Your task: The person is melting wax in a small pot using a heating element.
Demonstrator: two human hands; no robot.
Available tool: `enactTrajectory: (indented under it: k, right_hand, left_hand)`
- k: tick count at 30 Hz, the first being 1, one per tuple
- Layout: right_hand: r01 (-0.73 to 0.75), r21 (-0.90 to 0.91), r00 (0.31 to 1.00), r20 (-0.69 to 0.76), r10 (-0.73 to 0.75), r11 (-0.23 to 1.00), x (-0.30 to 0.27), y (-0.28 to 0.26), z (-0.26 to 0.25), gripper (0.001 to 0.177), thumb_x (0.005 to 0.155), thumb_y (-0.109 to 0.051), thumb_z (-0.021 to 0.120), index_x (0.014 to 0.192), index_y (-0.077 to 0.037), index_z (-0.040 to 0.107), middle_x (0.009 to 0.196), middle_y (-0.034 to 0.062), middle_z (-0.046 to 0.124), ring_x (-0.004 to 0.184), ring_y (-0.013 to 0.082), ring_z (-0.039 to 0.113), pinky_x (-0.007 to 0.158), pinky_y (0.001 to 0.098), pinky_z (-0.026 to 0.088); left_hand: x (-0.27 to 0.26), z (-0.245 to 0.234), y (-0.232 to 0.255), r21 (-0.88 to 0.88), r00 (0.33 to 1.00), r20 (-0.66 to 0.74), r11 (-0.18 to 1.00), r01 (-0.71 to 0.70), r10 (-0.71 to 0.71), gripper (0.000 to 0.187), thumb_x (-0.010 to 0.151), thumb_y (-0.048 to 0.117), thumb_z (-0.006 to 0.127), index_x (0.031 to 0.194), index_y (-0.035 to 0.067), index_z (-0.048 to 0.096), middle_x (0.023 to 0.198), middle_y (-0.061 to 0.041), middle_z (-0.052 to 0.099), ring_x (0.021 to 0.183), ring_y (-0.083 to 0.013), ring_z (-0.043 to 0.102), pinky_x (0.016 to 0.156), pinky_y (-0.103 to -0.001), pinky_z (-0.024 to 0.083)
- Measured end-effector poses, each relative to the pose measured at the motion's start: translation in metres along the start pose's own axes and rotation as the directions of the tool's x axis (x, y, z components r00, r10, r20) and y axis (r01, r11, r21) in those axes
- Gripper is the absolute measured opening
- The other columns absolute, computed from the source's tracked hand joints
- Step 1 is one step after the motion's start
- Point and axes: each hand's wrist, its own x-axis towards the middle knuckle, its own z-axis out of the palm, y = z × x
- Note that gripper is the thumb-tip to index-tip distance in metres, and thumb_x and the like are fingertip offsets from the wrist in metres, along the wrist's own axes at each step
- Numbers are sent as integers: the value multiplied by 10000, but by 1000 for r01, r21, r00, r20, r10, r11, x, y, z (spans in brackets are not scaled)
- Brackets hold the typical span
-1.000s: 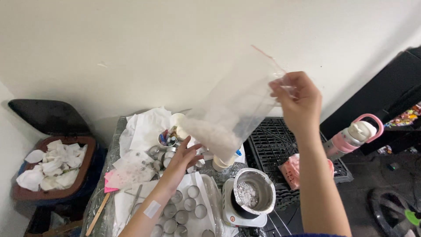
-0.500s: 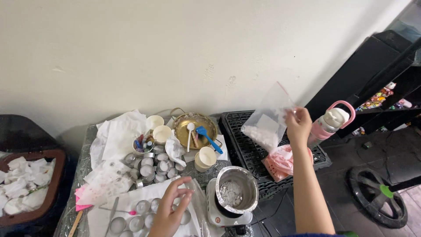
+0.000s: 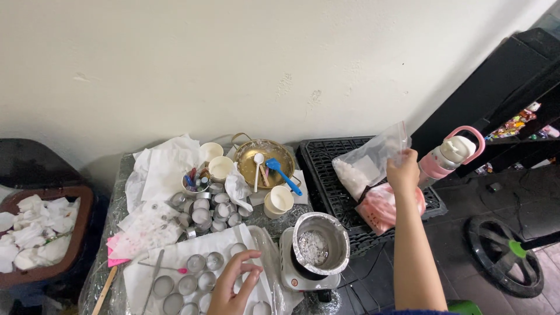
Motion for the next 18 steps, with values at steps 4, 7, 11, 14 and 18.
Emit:
enactTrajectory:
  k: [4,7,11,14,18]
  right_hand:
    - [-22,-144,992,-124,4,989,-12,11,2,805,801,-304,866,1392,55,453,1243,349,586,1166,506,564,970,564,446]
    - [113,-288,970,-175,-168,951,-57,-3,-26,982,779,-336,901,1477,117,378,1345,449,466,1227,556,471,990,558,402]
    - [211,149,831,493,-258,966,-165,-5,-92,625,882,-364,730,1388,-40,556,1351,208,624,1230,322,621,1021,421,492]
    - [9,157,507,851,-140,987,-231,38,-112,607,894,-390,726,1422,-156,538,1255,79,727,1099,188,725,942,343,580]
    - [-269,-108,355,913,203,957,-294,47,-112,877,815,-271,857,1556,-251,389,1022,68,784,767,133,810,737,285,651]
  left_hand:
    - [-5,-6,-12,-14,1000,5,999,31,-31,350,922,140,657,1262,60,648,1173,-63,739,1012,-142,757,942,-318,523]
    - [-7,-12,-22,-37,1000,18,999,-10,10,355,918,135,654,1261,47,644,1214,-61,732,1010,-149,746,946,-324,515]
    - [-8,-21,-34,-8,998,4,998,56,-56,340,931,139,631,1259,57,672,1109,-76,767,1019,-147,766,985,-325,517]
    - [-7,-27,-48,-90,999,46,995,34,-30,330,939,134,601,1250,40,657,1170,-67,759,1013,-157,749,979,-331,533]
    - [-15,-21,-52,-118,991,111,989,85,-72,341,941,144,581,1256,36,657,1176,-68,745,1004,-152,745,964,-320,535]
